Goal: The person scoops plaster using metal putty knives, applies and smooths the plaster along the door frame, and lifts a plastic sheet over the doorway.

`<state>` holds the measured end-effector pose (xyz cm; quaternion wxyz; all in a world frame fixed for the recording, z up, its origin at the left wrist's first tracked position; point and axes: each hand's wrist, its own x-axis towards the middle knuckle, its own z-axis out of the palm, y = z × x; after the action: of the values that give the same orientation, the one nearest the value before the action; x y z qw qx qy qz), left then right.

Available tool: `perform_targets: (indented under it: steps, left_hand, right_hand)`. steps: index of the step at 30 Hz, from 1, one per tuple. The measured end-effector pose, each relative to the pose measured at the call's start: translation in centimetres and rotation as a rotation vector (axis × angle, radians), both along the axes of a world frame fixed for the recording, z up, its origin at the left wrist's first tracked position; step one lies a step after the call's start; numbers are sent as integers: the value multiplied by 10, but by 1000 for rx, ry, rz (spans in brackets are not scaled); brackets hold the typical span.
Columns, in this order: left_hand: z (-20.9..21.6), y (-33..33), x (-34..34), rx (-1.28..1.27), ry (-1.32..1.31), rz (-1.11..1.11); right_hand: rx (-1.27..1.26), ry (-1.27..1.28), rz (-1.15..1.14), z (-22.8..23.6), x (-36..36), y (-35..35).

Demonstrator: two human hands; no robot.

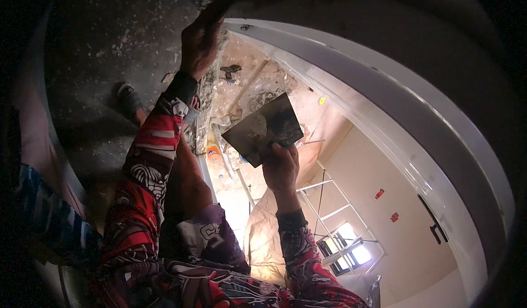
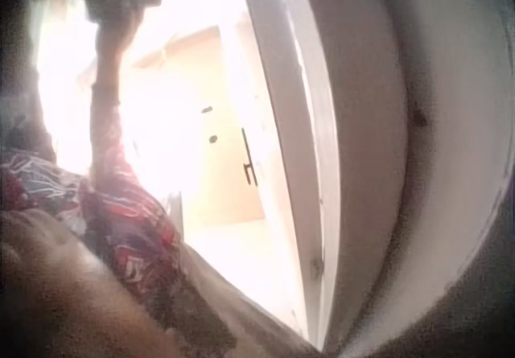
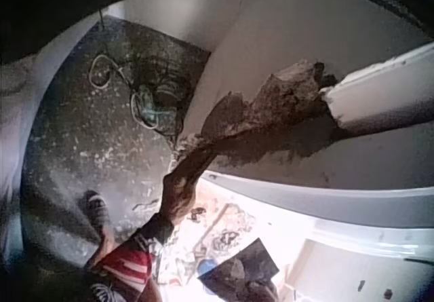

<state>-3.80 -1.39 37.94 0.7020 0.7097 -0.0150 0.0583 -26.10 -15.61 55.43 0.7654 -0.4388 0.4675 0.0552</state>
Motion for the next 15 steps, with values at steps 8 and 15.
perform_targets:
  steps: [8, 15]
  left_hand:
    - [-8, 0, -17, 102, 106, -82]
    - [29, 38, -30, 61, 145, -156]
  right_hand:
    - [84, -45, -80, -3, 2, 4]
    - [161, -120, -68, -8, 3, 4]
